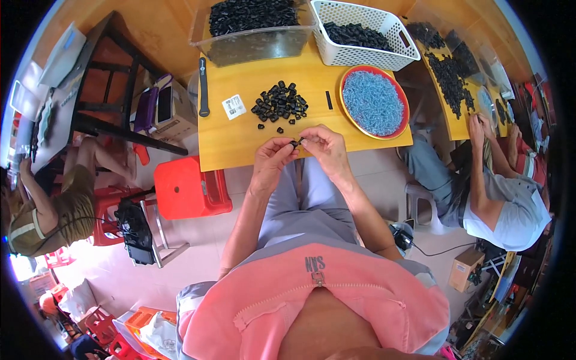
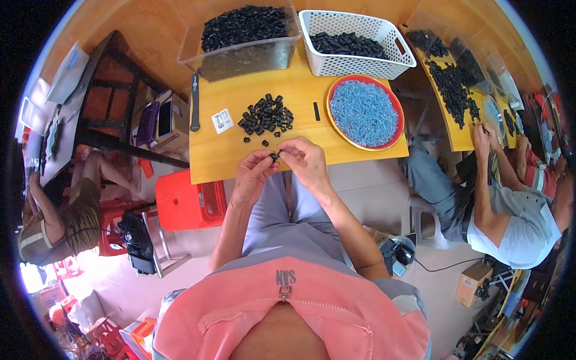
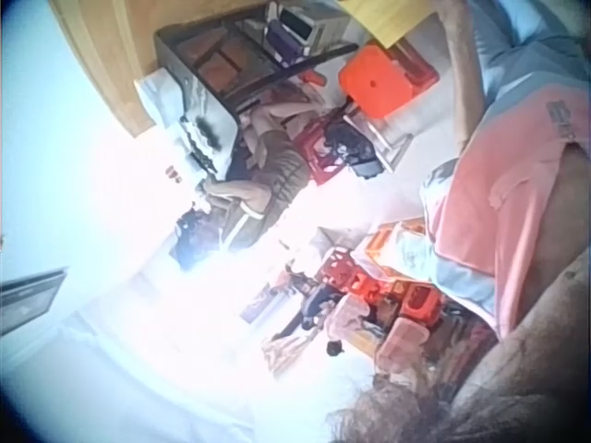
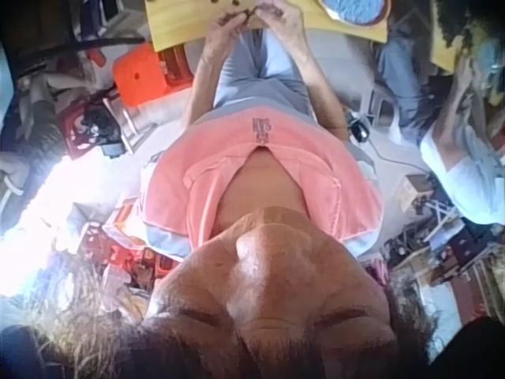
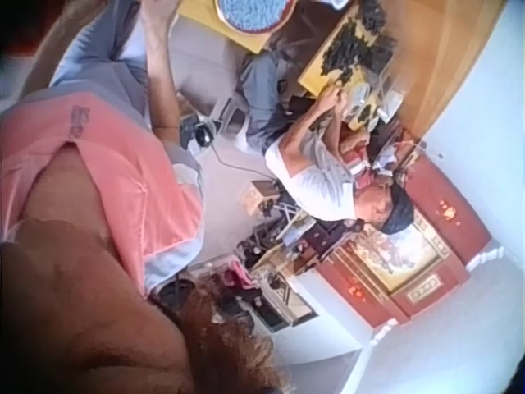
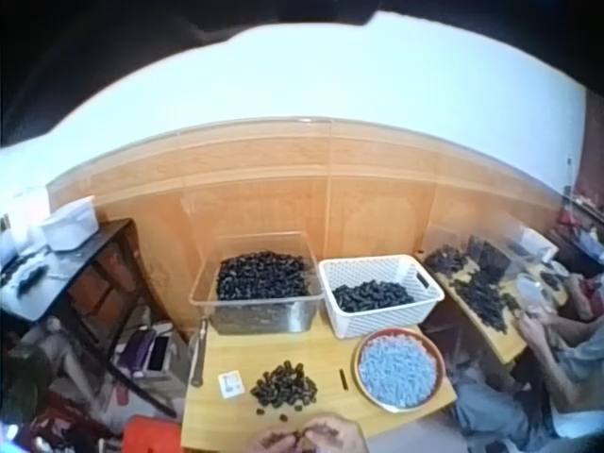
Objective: The person assembles small components by picking blue pieces from a dish and inserting them into black plastic caps by hand.
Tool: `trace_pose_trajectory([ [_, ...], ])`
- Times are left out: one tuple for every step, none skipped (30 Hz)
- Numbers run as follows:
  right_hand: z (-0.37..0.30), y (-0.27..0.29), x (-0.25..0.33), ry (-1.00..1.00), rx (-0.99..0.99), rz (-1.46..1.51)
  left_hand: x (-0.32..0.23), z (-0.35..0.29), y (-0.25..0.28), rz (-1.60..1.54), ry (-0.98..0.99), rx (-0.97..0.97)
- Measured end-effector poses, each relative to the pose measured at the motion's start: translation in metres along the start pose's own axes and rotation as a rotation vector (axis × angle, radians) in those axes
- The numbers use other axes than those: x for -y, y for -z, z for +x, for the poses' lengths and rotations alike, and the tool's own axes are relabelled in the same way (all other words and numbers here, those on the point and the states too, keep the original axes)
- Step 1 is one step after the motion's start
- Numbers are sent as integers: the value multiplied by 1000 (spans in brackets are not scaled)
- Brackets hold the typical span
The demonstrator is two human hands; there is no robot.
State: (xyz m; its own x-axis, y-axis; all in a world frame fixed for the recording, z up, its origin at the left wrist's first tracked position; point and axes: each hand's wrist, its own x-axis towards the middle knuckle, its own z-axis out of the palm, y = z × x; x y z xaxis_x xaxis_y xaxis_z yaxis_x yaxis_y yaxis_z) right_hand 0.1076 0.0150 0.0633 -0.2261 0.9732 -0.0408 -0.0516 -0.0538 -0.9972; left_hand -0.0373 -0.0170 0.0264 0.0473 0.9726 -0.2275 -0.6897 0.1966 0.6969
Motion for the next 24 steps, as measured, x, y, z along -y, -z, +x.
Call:
trace_pose_trajectory([
  [0, 0, -2, 75, 4, -43, 0, 0, -1, 9, 3, 4],
  [0, 2, -2, 74, 5, -45, -1, 0, -1, 18, 6, 8],
  [0, 2, -1, 62, 22, -78, -1, 0, -2, 16, 4, 5],
  [0, 2, -1, 49, 38, -112, -1, -1, -2, 34, 6, 5],
  [0, 1, 1, 48, 41, -113, -1, -1, -1, 53, 9, 4],
  [-1, 1, 5, 39, 34, -169, -1, -1, -1, 51, 7, 1],
  [-2, 0, 7, 29, 25, -225, -1, -1, 0, 128, 2, 8],
  [-2, 0, 7, 29, 28, -226, -1, -1, 1, 205, -3, 14],
  [-2, 1, 8, 48, 19, -267, -2, -2, 0, 204, -3, 13],
  [-2, 2, 8, 67, 11, -307, -4, -3, -1, 218, -13, 20],
  [-3, 3, 7, 66, 12, -308, -6, -3, -2, 231, -23, 27],
  [-3, 3, 5, 43, 6, -275, -6, -3, -2, 231, -22, 26],
  [-3, 4, 3, 19, 0, -243, -6, -2, -2, 243, -44, 35],
  [-3, 5, 3, 19, 0, -243, -6, -2, -2, 256, -67, 44],
  [-3, 7, 2, 9, -5, -240, -6, -1, -2, 255, -66, 44],
  [-2, 7, 2, -1, -10, -236, -6, -1, -3, 264, -67, 39],
  [-2, 8, 4, -1, -10, -237, -6, 0, -3, 273, -68, 34],
  [-3, 7, 7, -13, -9, -215, -5, 0, -3, 273, -68, 34],
  [-3, 7, 8, -25, -7, -193, -4, 0, -2, 265, -67, 33],
  [-3, 7, 7, -26, -7, -192, -3, 0, -2, 256, -67, 32],
  [-3, 8, 5, -16, -9, -197, -2, 0, -2, 256, -65, 33],
  [-3, 9, 4, -6, -11, -202, -2, 0, -3, 237, -56, 32],
  [-3, 10, 4, -7, -13, -203, -2, 0, -3, 219, -47, 32],
  [-3, 11, 4, -7, 1, -222, -1, 0, -3, 219, -47, 31],
])
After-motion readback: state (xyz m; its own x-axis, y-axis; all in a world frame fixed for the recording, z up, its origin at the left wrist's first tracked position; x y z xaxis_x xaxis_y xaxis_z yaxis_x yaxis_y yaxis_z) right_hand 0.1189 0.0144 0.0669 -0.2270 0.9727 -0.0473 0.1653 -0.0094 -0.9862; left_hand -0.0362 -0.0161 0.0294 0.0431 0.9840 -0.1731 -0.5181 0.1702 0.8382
